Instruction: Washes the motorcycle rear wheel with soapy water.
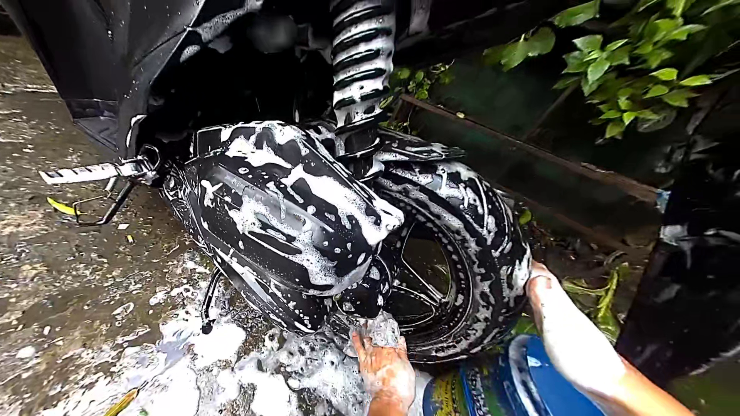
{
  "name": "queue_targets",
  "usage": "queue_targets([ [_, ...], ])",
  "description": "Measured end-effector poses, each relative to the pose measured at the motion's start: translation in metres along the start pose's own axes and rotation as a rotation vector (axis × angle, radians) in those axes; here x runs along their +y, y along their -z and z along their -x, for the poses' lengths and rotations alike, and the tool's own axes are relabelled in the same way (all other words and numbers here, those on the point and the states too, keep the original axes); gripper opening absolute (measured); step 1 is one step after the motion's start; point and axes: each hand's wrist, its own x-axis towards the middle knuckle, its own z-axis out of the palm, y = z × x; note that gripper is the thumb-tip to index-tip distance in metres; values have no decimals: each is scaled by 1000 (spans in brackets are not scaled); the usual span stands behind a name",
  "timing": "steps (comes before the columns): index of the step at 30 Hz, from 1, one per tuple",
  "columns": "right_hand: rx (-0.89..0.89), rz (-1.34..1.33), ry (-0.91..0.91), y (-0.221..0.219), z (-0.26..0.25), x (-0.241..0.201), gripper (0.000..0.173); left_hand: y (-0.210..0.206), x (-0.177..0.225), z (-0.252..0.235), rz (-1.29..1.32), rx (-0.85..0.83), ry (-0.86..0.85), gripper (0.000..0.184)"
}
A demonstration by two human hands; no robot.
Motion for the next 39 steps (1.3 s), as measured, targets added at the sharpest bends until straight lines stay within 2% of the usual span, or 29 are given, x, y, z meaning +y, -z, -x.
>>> queue_targets([
  [2,20,21,3,-3,1,4,71,27,26,3,143,-24,64,59],
  [5,36,41,22,-11,11,4,75,70,64,23,568,-79,4,58],
  [7,41,10,33,-12,13,2,80,67,69,32,696,-8,-23,63],
  [10,47,14,-6,-13,9,-7,75,26,36,28,434,59,55,72],
  [13,64,38,4,-9,1,4,71,22,-1,2,110,-98,138,80],
  [14,47,33,-8,-7,3,6,72,25,-2,-5,26,-140,133,82],
  [16,68,-60,-61,-7,7,2,61,34,6,-11,-53,-218,133,79],
  [18,40,-91,-54,-5,8,-6,62,48,15,-21,-4,-259,156,73],
  [20,18,-73,-58,-4,11,-12,69,62,18,-32,124,-288,158,68],
  [22,5,-104,-104,-4,16,-19,68,64,13,-28,358,-323,114,66],
  [25,30,-125,-57,-5,6,-8,63,51,13,8,959,-261,45,59],
  [27,6,-81,-43,-4,10,-11,66,39,20,37,1158,-231,27,49],
  [28,-1,-55,-43,-3,12,-15,67,34,22,47,1100,-173,1,48],
  [30,17,-15,-37,-3,13,-14,70,25,21,60,817,23,-44,45],
  [32,30,5,-3,-2,12,-15,71,15,17,64,618,194,5,42],
  [33,31,8,3,-2,12,-16,71,13,16,61,529,224,55,41],
  [35,10,15,-24,0,13,-17,70,22,15,52,319,75,158,42],
  [37,1,3,-71,-1,12,-25,65,42,14,32,139,-204,210,46],
  [39,15,18,-98,-2,10,-27,64,50,6,9,12,-325,235,55],
])
